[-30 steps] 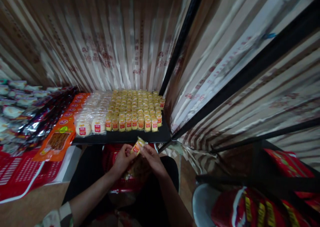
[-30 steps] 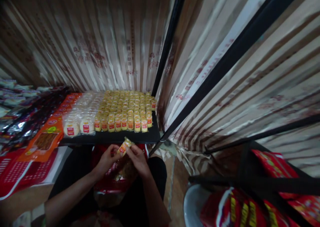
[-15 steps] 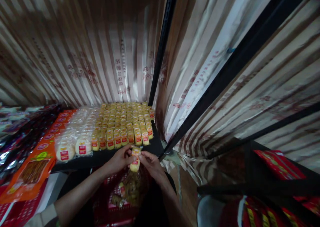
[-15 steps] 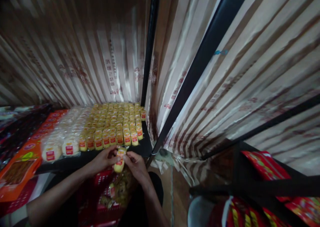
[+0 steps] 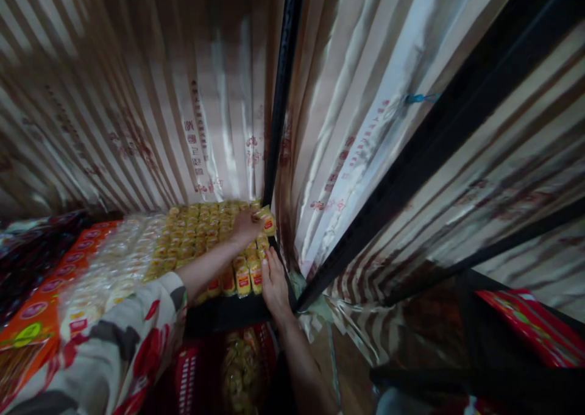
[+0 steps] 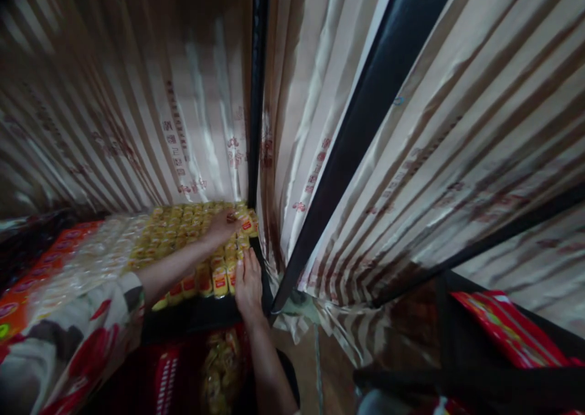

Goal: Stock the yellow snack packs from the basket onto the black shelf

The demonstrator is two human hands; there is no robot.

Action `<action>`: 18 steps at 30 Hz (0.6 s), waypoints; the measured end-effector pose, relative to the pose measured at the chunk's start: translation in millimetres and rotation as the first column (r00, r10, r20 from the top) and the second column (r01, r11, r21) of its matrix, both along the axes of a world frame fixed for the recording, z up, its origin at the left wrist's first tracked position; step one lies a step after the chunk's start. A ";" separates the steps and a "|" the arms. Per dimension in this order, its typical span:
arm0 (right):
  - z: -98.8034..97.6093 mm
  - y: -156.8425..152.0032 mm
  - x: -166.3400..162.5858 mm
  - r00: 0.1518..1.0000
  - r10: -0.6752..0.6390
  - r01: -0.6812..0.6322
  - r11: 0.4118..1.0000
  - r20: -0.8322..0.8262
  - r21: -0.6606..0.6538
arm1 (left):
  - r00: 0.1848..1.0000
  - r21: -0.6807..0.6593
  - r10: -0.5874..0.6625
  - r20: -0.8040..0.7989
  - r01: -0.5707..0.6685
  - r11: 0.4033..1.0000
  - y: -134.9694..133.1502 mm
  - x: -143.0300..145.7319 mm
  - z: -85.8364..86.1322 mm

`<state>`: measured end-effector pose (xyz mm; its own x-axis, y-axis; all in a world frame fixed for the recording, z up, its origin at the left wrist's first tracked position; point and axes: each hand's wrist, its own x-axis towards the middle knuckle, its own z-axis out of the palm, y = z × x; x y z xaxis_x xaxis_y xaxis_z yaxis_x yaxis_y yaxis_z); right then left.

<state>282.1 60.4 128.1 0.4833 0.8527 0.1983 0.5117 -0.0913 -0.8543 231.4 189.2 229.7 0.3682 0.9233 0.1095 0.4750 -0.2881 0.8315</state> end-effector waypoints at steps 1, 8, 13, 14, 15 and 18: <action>-2.1 0.7 -0.3 1.000 0.000 0.000 1.000 0.008 0.015 | 0.998 0.045 -0.013 -0.059 0.016 0.999 5.1 9.3 -2.3; -7.0 0.3 0.8 0.999 0.000 -0.001 0.999 0.035 0.041 | 0.913 0.230 -0.096 -0.397 0.200 0.952 18.6 38.2 -30.4; -4.2 -0.5 1.5 1.000 0.001 -0.001 1.000 0.007 0.028 | 0.853 0.297 -0.120 -0.508 0.304 0.905 21.1 40.6 -39.5; -3.7 -0.8 1.7 1.000 0.002 -0.002 1.000 0.001 0.028 | 0.841 0.310 -0.126 -0.527 0.328 0.892 21.0 41.1 -40.0; -3.4 -1.1 1.8 1.000 0.003 -0.003 1.000 -0.005 0.028 | 0.831 0.321 -0.128 -0.541 0.345 0.882 20.7 41.4 -40.3; -2.7 -1.4 2.0 1.000 0.003 -0.003 1.000 -0.012 0.026 | 0.807 0.325 -0.101 -0.581 0.344 0.881 18.0 41.9 -40.6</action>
<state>284.1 59.0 125.4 0.4830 0.8490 0.2142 0.5017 -0.0678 -0.8624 273.3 207.2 189.0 0.6677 0.7253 0.1678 0.6826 -0.6864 0.2507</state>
